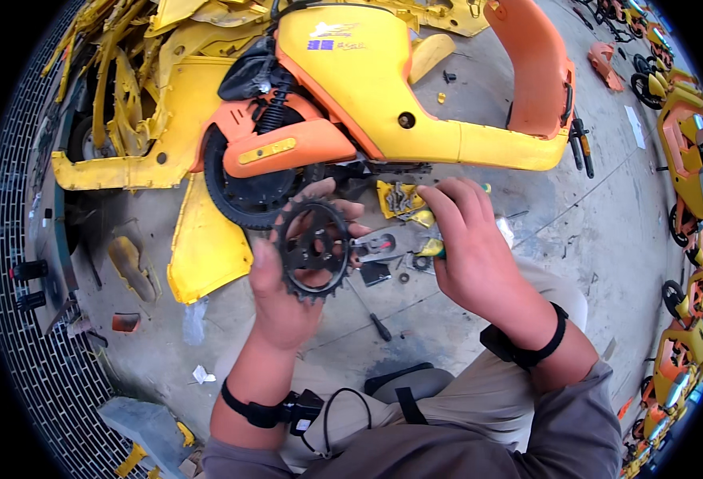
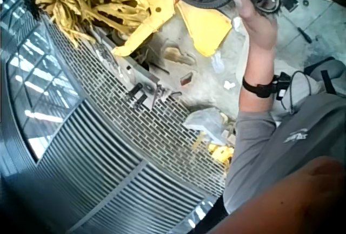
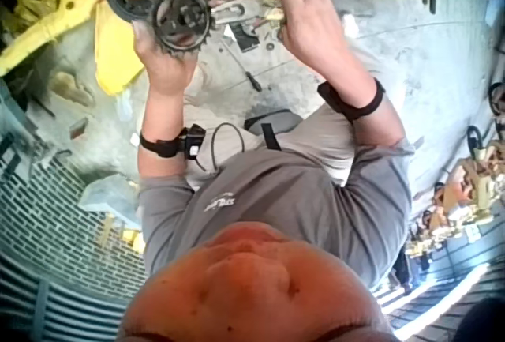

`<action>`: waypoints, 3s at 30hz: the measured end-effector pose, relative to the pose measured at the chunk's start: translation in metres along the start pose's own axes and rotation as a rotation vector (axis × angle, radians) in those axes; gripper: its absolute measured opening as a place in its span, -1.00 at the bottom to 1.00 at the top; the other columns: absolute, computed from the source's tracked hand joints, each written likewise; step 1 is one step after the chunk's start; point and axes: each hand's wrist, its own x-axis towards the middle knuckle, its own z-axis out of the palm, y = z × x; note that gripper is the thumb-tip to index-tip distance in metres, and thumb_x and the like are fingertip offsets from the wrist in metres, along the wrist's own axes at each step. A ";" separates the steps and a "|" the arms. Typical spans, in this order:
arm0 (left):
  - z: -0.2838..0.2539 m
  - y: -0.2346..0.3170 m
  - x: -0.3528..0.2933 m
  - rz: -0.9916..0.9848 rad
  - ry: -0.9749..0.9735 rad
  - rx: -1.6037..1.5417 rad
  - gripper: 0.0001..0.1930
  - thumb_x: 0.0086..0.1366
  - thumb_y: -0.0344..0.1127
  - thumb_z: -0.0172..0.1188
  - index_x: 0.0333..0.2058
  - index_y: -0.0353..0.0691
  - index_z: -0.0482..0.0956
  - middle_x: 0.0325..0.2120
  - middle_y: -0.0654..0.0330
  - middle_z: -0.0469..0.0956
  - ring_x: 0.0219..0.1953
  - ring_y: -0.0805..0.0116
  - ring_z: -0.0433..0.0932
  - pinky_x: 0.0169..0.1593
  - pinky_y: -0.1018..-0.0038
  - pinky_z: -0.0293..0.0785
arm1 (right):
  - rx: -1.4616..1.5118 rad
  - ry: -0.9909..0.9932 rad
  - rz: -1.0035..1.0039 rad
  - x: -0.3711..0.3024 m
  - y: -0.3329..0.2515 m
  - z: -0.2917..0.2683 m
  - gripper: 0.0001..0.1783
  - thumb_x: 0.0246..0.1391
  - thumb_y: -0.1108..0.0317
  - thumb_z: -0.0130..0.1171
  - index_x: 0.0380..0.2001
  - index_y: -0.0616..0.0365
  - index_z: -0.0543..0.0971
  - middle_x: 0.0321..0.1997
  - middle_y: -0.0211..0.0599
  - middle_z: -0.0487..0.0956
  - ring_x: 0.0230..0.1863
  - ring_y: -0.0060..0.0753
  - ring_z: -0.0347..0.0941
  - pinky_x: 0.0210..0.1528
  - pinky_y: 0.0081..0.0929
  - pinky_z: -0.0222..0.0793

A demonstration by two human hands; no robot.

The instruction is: The person uses pliers to remove links from a bicycle chain gear sprocket assembly by prying the links apart while holding it in their hands.

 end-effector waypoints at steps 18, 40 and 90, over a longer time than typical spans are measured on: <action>0.050 -0.005 0.014 0.109 0.136 0.382 0.34 -0.11 0.67 0.27 0.43 -0.27 0.15 0.23 -0.05 0.38 0.17 0.19 0.48 0.19 0.31 0.43 | -0.148 0.033 0.070 -0.007 0.011 -0.015 -0.41 -0.03 0.56 0.14 0.16 0.20 0.46 0.12 0.05 0.41 0.21 0.21 0.33 0.17 -0.01 0.32; 0.026 -0.030 0.019 0.501 -0.113 0.614 -0.06 0.05 -0.25 0.31 0.42 -0.20 0.09 0.32 -0.19 0.20 0.38 0.01 0.27 0.44 0.10 0.18 | -0.218 -0.015 0.114 -0.008 0.004 -0.031 -0.40 0.00 0.50 0.11 0.19 0.29 0.43 0.14 0.10 0.43 0.22 0.19 0.35 0.18 -0.04 0.36; 0.017 -0.046 0.019 0.249 0.036 0.616 -0.18 -0.03 -0.63 -0.13 0.34 -0.27 0.18 0.27 0.04 0.31 0.40 0.13 0.30 0.40 0.17 0.29 | -0.208 -0.061 -0.059 0.012 0.034 0.024 -0.85 -0.08 0.42 0.10 -0.37 0.17 0.48 -0.33 -0.14 0.50 -0.21 -0.07 0.47 -0.03 -0.22 0.35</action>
